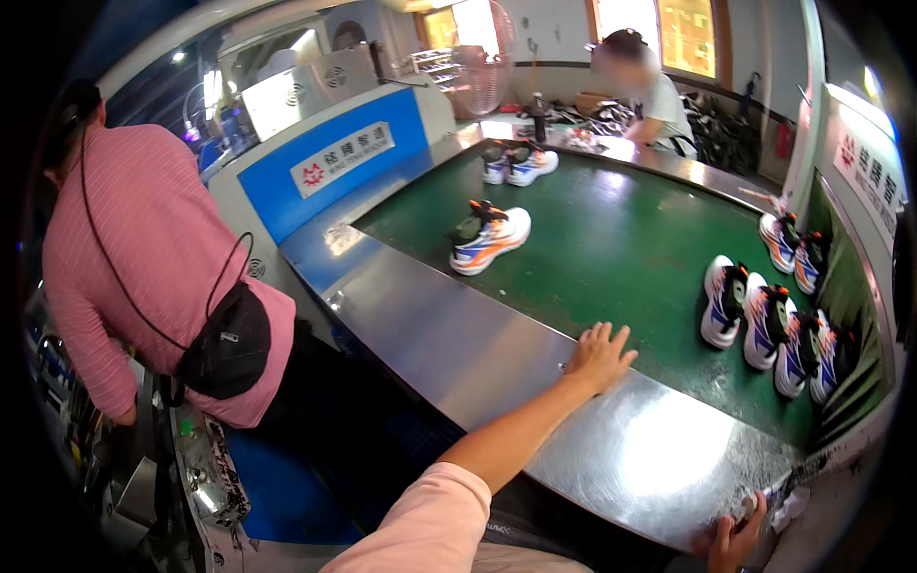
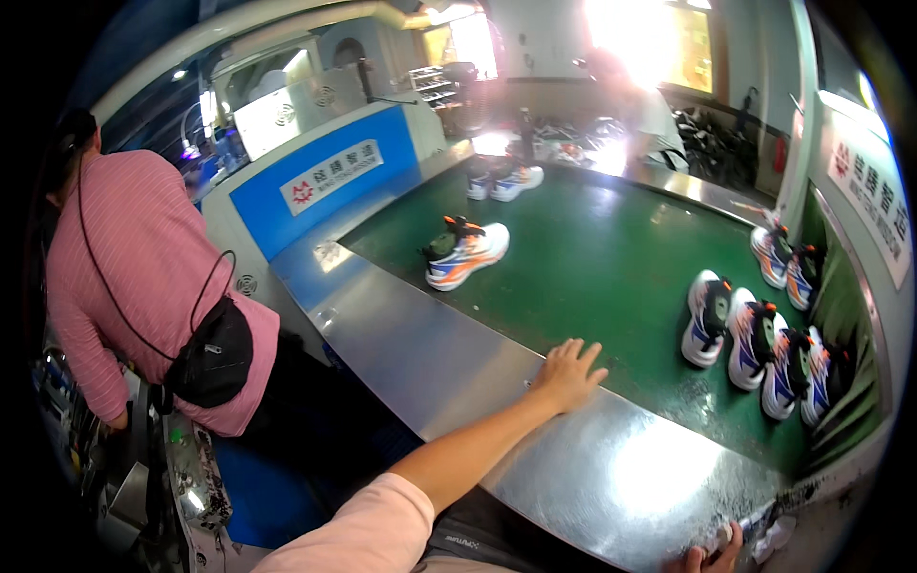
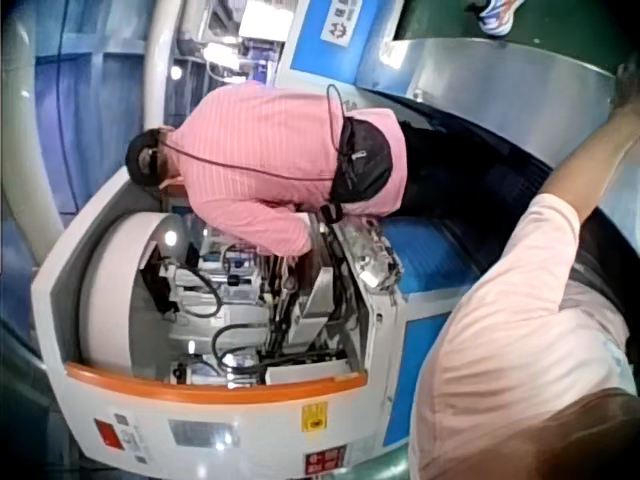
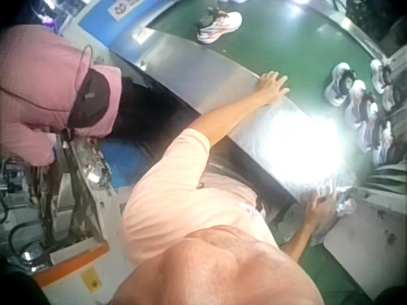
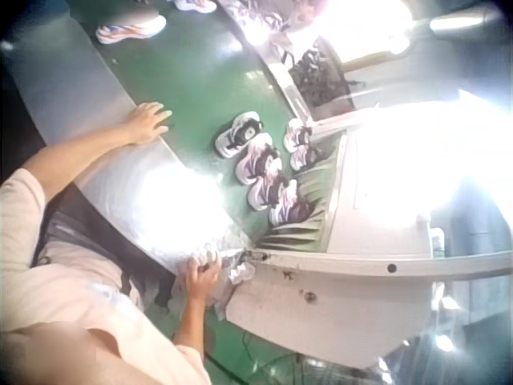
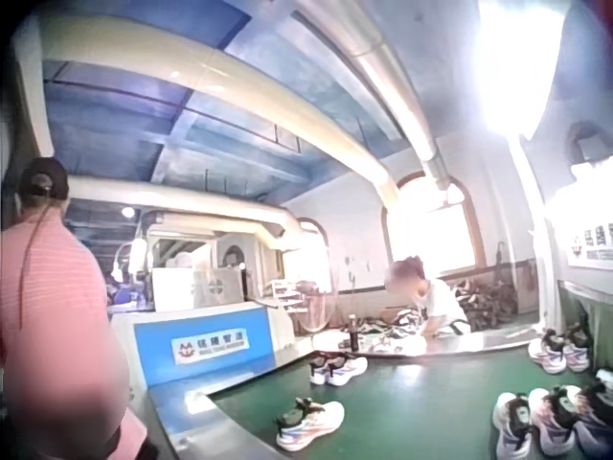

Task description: The person applies glue from a syringe to the side seams of shoes, picking them up from a conveyor belt, applying the glue, and then placing them back on the belt.

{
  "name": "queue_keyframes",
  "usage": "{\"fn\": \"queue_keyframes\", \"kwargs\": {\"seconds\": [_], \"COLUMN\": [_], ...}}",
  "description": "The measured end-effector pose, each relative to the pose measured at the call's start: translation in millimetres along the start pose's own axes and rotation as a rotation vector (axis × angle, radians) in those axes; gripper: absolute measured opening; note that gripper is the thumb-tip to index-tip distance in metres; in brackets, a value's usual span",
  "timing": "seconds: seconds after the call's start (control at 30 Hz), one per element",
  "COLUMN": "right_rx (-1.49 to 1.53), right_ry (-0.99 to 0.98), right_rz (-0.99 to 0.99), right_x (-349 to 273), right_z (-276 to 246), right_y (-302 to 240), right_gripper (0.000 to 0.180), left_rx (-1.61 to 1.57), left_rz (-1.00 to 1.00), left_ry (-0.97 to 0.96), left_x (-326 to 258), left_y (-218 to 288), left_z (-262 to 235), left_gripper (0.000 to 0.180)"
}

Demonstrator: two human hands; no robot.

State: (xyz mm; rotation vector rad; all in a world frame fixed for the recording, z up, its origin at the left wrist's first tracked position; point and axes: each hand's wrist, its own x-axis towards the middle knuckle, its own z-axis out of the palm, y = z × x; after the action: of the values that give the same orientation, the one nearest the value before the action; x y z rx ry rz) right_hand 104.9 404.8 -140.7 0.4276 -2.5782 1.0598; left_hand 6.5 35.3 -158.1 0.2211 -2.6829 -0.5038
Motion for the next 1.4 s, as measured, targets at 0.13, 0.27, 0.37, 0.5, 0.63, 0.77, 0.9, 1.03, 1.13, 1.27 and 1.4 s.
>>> {"fn": "queue_keyframes", "kwargs": {"seconds": [0.13,0.27,0.37,0.5,0.63,0.77,0.9,1.03,1.13,1.27,1.4], "right_rx": [0.078,0.092,0.08,0.117,0.084,0.192,0.134,0.148,0.205,0.181,0.14], "right_ry": [0.045,0.069,0.021,-0.114,-0.023,0.046,-0.067,0.029,0.108,0.023,0.053], "right_rz": [-0.107,-0.14,-0.05,-0.041,-0.111,0.048,-0.004,-0.063,-0.009,0.045,0.049], "right_x": [14.8,7.0,6.9,-2.9,-11.8,-12.5,-7.0,-6.3,-5.2,-5.3,-5.4], "right_z": [30.4,48.0,51.9,46.7,51.0,56.7,56.0,55.9,55.9,53.1,52.5], "right_y": [3.6,-14.9,-29.7,-32.9,-35.1,-48.0,-40.9,-40.6,-41.9,-40.1,-38.1], "right_gripper": [0.058,0.056,0.055,0.059,0.062,0.063,0.065,0.066,0.065,0.063,0.062], "left_rx": [0.023,0.042,0.017,0.012,0.027,0.034,0.037,0.02,0.012,0.005,0.0], "left_rz": [0.07,0.06,0.038,0.01,-0.003,0.008,0.012,0.009,0.007,0.01,0.001], "left_ry": [0.099,0.036,-0.004,-0.043,-0.058,-0.052,-0.055,-0.054,-0.056,-0.054,-0.053], "left_x": [0.6,-8.7,0.4,-1.9,-4.9,-4.6,-1.8,-2.1,-2.6,-3.9,-6.0], "left_y": [-24.2,-56.1,-65.3,-63.3,-69.8,-81.7,-79.3,-76.7,-75.8,-69.0,-62.2], "left_z": [3.6,-19.2,-27.5,-43.2,-49.1,-48.2,-48.4,-50.2,-50.2,-50.6,-54.0], "left_gripper": [0.04,0.039,0.038,0.038,0.036,0.034,0.032,0.03,0.03,0.029,0.028]}}
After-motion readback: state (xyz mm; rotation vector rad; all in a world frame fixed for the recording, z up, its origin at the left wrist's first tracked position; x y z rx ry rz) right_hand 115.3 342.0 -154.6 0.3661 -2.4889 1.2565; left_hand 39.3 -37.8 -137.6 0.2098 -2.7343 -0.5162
